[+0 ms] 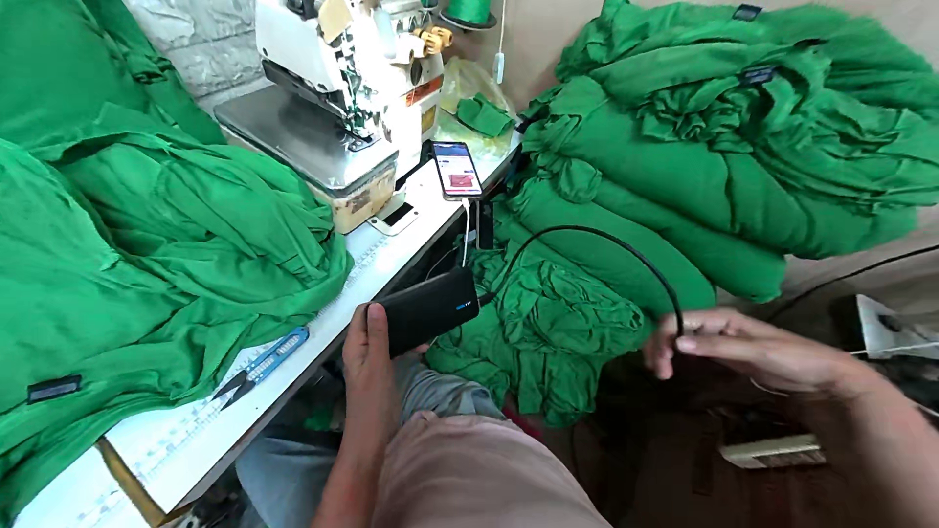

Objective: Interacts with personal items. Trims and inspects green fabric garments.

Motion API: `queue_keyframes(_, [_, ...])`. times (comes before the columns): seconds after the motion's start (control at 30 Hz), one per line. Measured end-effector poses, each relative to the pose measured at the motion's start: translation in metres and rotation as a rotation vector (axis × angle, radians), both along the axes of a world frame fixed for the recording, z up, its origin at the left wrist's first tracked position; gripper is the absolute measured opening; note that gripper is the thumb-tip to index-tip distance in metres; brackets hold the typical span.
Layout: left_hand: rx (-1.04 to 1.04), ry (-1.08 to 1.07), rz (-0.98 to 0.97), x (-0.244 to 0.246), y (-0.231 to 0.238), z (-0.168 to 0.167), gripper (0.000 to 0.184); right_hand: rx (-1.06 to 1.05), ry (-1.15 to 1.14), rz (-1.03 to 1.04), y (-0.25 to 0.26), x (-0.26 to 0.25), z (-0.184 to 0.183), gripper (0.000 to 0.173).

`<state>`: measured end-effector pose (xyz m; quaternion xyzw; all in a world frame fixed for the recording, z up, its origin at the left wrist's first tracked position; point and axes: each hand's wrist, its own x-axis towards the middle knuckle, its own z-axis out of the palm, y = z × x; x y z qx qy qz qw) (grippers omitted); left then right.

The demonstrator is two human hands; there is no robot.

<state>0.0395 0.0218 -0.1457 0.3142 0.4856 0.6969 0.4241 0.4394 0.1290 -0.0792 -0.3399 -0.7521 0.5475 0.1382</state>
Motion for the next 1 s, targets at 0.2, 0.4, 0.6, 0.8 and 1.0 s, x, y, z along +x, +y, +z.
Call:
queue_keyframes(0.2, [-0.172,0.144,-0.24,-0.008,-0.008,-0.015,0.035,-0.086,-0.595,-0.288,0.004,0.022,0.015,0.02])
queue_keyframes(0.4, [-0.293,0.164,-0.399,-0.014,-0.013,-0.033,0.034,-0.549,-0.85,-0.045,-0.024,0.016,-0.092,0.032])
queue_keyframes(0.6, [-0.4,0.172,-0.389,-0.014,-0.01,-0.044,0.036,-0.066,-1.447,0.092,-0.034,-0.051,-0.082,0.034])
queue_keyframes(0.8, [-0.419,0.142,-0.386,-0.005,-0.007,-0.05,0.036,0.296,-0.527,0.005,-0.033,-0.113,-0.078,0.029])
queue_keyframes(1.0, [-0.43,0.027,-0.339,-0.006,-0.009,-0.051,0.037,-0.156,-0.206,0.18,-0.041,-0.136,-0.118,0.035])
